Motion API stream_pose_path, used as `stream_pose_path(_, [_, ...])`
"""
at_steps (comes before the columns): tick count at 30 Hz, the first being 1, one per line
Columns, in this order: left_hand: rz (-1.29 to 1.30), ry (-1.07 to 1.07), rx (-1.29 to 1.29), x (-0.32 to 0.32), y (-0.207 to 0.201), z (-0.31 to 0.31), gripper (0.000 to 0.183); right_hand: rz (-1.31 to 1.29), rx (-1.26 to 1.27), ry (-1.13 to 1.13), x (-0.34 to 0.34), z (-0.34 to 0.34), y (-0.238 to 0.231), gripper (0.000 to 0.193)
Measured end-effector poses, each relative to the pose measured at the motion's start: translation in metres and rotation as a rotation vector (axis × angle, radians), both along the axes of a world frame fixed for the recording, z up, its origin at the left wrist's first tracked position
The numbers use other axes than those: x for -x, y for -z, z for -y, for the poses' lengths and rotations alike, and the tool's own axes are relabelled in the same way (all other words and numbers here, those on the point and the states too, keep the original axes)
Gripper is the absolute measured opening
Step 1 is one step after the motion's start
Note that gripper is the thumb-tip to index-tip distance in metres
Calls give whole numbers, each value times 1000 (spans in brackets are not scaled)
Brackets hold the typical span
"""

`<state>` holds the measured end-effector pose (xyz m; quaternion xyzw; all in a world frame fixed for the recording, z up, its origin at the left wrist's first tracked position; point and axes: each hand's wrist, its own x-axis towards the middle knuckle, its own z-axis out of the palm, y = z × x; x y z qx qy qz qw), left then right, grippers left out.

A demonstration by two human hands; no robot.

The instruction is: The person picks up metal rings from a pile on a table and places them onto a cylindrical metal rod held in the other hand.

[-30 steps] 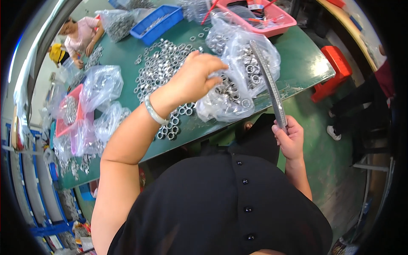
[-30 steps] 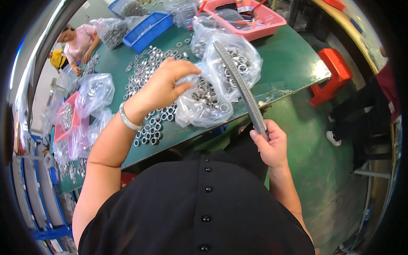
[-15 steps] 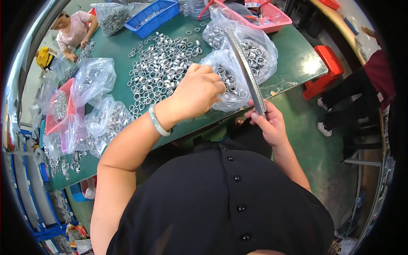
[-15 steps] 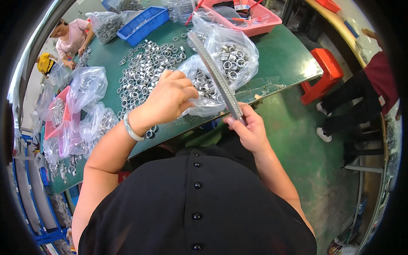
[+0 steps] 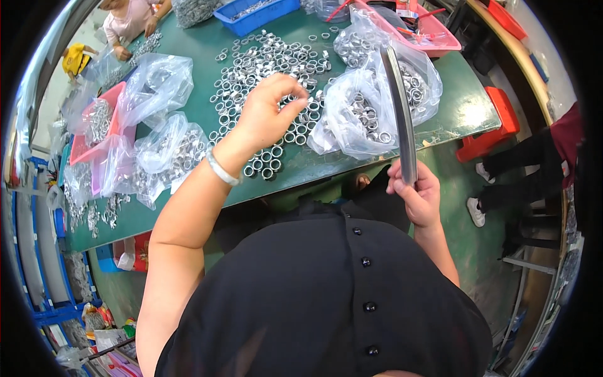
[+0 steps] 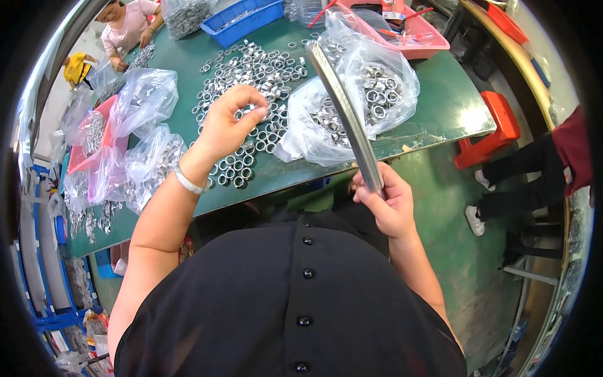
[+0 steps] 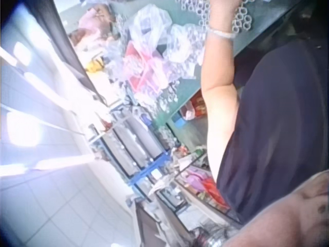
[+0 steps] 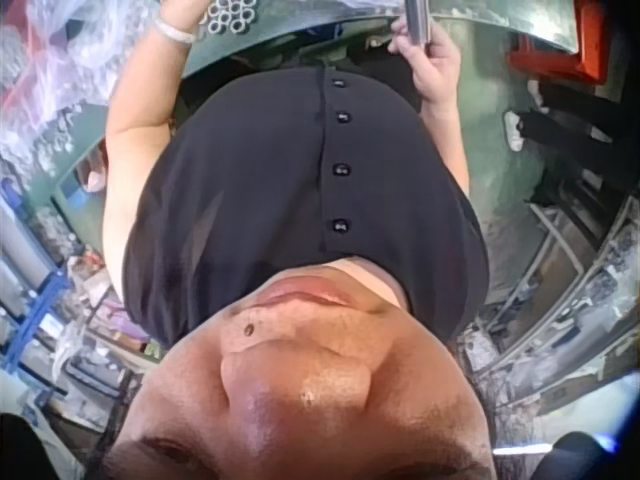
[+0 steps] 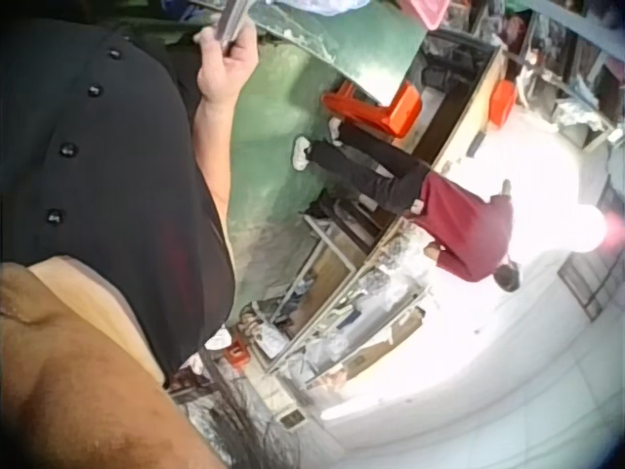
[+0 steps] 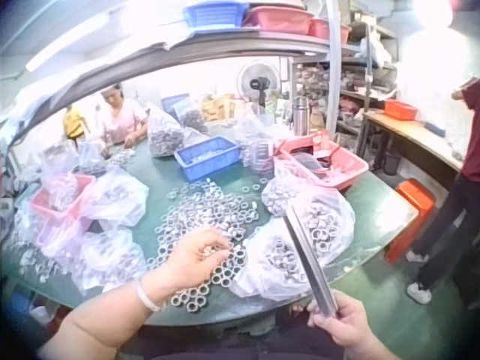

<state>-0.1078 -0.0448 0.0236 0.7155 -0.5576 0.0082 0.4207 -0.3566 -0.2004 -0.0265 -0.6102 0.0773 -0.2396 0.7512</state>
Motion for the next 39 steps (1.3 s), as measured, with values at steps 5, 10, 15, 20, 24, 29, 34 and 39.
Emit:
stream_pose_path(5, [283,10,-258,14,35,-24,16,-81,71,-143,7,-4,7,10])
stream_pose_path(10, [265,-90,-255,22,51,-24,17,-284,38,-181,4,-15,14,11])
stream_pose_path(15, [-921,-67,126,15,53,-32,7,-389,15,-195,5,-19,20,10])
stream_pose_path(20, [-1469,232,460,5,41,-49,20,-503,38,-220,1,-25,12,9])
stream_pose_path(24, [-1538,172,550,13,38,-51,26,-479,211,-227,-8,-28,20,11])
stream_pose_path(29, [-1389,174,427,12,40,-59,30,-493,336,-226,-16,-33,25,12])
stream_pose_path(34, [-1277,61,312,14,40,-66,27,-527,437,-196,-24,-40,16,13])
stream_pose_path(39, [-1297,33,249,17,35,-67,25,-553,437,-184,-25,-40,16,14])
